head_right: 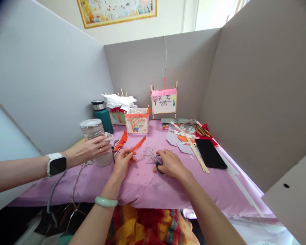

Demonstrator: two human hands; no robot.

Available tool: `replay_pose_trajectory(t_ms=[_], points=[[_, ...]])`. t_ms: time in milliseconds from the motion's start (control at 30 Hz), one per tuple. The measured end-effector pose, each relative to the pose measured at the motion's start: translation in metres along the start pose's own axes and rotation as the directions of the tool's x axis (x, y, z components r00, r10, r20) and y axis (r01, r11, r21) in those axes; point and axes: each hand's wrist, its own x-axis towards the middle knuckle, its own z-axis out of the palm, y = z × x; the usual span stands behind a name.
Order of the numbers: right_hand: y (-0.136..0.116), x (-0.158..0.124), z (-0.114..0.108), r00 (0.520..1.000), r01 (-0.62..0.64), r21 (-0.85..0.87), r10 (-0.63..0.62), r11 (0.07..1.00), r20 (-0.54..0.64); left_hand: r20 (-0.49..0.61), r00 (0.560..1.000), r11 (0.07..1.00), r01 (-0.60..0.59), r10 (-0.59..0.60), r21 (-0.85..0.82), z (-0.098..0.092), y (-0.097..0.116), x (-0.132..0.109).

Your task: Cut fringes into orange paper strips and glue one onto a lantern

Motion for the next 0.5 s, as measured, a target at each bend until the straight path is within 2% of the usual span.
replay_pose_trajectory(t_ms=[167, 233, 300, 333, 367, 400, 433, 500], points=[[0.005, -0.002, -0.001, 0.999, -0.015, 0.003, 0.015, 1.0, 0.043, -0.084, 0.988, 0.966, -0.104, 0.127, 0.235, -0.004, 0.0, -0.013], [0.003, -0.003, -0.002, 0.999, -0.014, 0.002, 0.014, 1.0, 0.051, -0.13, 0.963, 0.925, -0.182, 0.236, 0.332, -0.013, 0.006, -0.025], [0.001, -0.005, -0.003, 0.998, -0.011, -0.002, 0.011, 1.0, 0.054, -0.198, 0.912, 0.875, -0.257, 0.36, 0.41, -0.025, 0.014, -0.039], [0.0, -0.006, -0.004, 0.998, -0.007, -0.005, 0.008, 1.0, 0.056, -0.24, 0.878, 0.852, -0.28, 0.413, 0.443, -0.032, 0.019, -0.045], [-0.001, -0.007, -0.005, 0.998, -0.004, -0.008, 0.004, 1.0, 0.057, -0.296, 0.823, 0.813, -0.3, 0.485, 0.499, -0.039, 0.023, -0.049], [-0.002, -0.009, -0.005, 0.998, 0.001, -0.012, 0.0, 1.0, 0.059, -0.335, 0.722, 0.714, -0.306, 0.605, 0.63, -0.046, 0.026, -0.051], [-0.002, -0.01, -0.006, 0.998, 0.006, -0.016, -0.005, 1.0, 0.062, -0.343, 0.648, 0.639, -0.295, 0.68, 0.71, -0.052, 0.03, -0.051], [-0.004, -0.012, -0.007, 0.998, 0.012, -0.028, -0.01, 1.0, 0.068, -0.318, 0.548, 0.53, -0.285, 0.774, 0.799, -0.063, 0.036, -0.046]])
